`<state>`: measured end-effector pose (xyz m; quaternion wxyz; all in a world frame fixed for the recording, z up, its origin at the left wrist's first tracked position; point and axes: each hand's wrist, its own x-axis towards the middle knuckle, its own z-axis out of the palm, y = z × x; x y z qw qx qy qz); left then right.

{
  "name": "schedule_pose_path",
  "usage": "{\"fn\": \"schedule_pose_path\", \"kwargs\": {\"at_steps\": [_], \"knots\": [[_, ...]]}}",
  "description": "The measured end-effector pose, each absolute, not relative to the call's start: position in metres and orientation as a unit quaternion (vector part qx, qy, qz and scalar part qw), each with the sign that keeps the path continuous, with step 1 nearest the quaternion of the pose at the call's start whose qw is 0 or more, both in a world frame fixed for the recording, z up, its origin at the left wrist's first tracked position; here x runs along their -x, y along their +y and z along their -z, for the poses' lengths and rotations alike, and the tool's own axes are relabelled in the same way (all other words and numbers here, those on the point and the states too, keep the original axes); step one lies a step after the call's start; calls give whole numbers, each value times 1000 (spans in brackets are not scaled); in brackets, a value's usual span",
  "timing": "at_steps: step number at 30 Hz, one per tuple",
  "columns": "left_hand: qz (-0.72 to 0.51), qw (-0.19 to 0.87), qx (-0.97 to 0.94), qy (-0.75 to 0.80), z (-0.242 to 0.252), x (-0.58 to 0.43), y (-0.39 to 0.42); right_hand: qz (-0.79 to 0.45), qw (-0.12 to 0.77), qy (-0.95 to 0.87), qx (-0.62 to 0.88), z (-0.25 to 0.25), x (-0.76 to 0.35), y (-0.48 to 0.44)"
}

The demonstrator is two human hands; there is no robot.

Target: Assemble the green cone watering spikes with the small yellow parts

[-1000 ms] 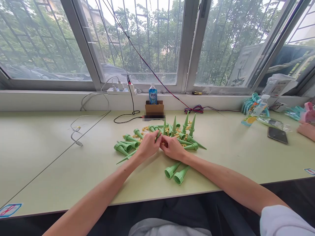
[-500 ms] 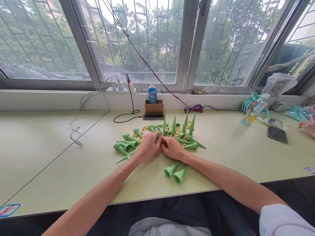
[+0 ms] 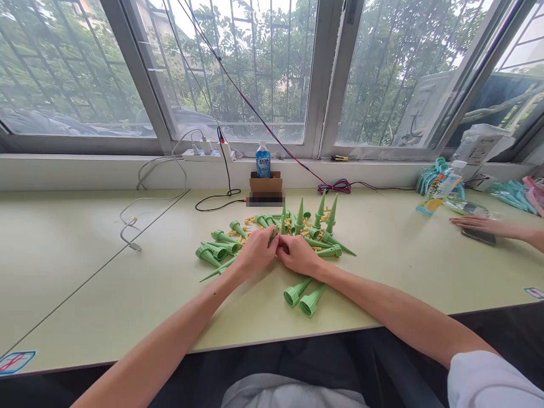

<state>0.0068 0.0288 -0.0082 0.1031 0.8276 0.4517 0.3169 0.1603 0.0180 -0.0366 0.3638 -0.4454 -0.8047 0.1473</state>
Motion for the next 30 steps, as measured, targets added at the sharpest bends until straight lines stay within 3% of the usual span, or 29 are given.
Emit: {"fn": "schedule_pose_path", "kwargs": {"at_steps": [30], "knots": [[-297, 96, -839, 445, 12, -5, 31, -160, 334, -822, 433, 33, -163, 18]]}}
